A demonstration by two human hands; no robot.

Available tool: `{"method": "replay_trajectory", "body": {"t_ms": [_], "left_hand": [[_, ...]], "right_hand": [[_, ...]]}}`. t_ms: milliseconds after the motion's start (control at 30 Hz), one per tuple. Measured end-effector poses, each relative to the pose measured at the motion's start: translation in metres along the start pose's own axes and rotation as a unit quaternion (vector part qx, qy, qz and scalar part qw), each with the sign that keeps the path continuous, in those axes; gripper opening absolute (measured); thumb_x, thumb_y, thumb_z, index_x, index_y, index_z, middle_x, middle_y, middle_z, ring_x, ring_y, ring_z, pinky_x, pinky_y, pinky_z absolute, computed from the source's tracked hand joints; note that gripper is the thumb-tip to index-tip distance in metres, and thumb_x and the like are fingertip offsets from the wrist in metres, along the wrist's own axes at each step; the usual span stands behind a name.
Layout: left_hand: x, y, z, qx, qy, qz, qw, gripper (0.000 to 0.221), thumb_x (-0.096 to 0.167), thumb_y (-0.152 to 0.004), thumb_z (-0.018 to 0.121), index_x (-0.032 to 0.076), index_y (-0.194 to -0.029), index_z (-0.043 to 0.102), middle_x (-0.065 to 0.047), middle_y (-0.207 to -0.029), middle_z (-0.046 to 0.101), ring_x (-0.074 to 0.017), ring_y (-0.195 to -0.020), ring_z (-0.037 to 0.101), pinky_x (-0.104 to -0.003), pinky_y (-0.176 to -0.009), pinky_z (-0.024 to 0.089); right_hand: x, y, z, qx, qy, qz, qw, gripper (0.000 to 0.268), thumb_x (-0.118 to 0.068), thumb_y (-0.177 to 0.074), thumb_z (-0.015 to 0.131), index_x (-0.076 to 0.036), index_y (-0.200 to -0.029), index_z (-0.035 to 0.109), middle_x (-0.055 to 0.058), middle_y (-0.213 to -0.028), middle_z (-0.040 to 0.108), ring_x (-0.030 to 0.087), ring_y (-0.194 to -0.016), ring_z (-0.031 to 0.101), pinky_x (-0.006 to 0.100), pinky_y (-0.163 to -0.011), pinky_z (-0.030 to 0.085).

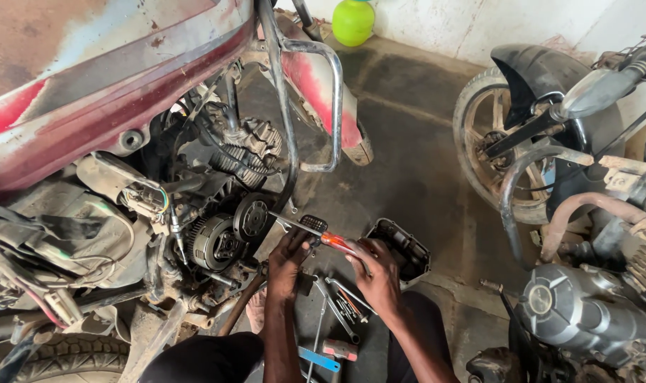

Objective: The recorder is disassembling and inspecting components of a motorcycle engine, specifically removing the side casing using various hand tools.

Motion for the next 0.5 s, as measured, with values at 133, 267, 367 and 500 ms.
{"method": "replay_trajectory", "body": {"t_ms": [133,267,367,500], "left_hand": [[-0.011,-0.003,-0.008,0.031,-0.002,-0.026,0.999,0.069,0.015,-0.08,0.082,0.001,-0.143,0.057,-0.015,-0.128,0.074,-0.0191,-0.112,0.07,-0.033,-0.096,0.055],[-0.012,-0.003,-0.01,0.054,-0.02,-0.045,0.997,0.071,0.02,-0.078,0.084,0.003,-0.141,0.059,-0.012,-0.123,0.077,-0.0181,-0.108,0.073,-0.033,-0.094,0.057],[-0.015,-0.001,-0.013,0.064,-0.025,-0.064,0.996,0.071,0.021,-0.076,0.085,0.003,-0.141,0.061,-0.012,-0.12,0.078,-0.0195,-0.103,0.073,-0.036,-0.09,0.059],[-0.02,-0.004,-0.016,0.067,-0.023,-0.071,0.995,0.071,0.021,-0.076,0.085,0.004,-0.14,0.061,-0.012,-0.118,0.078,-0.0198,-0.102,0.074,-0.036,-0.089,0.061]], "right_hand": [[0.0,-0.001,0.0,-0.009,-0.002,-0.001,1.0,0.034,0.001,-0.085,0.075,-0.006,-0.118,0.073,0.016,-0.107,0.071,0.031,-0.095,0.071,0.04,-0.079,0.056],[-0.001,-0.001,0.001,-0.011,0.0,-0.01,1.0,0.035,0.002,-0.084,0.074,-0.006,-0.118,0.072,0.016,-0.108,0.07,0.031,-0.096,0.07,0.04,-0.08,0.055],[-0.002,0.001,0.002,-0.01,0.0,-0.008,1.0,0.035,0.002,-0.084,0.075,-0.006,-0.118,0.071,0.016,-0.107,0.07,0.031,-0.094,0.07,0.04,-0.08,0.055],[-0.004,0.0,0.002,-0.009,0.0,-0.006,1.0,0.036,0.003,-0.084,0.074,-0.005,-0.118,0.071,0.016,-0.106,0.07,0.031,-0.094,0.07,0.04,-0.08,0.055]]}}
Point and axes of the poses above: each hand's wrist, its own y-axis away from the middle knuckle, its own z-axis out of the palm, x = y × z, the point moved 6 cm from there along -y, towards the middle knuckle
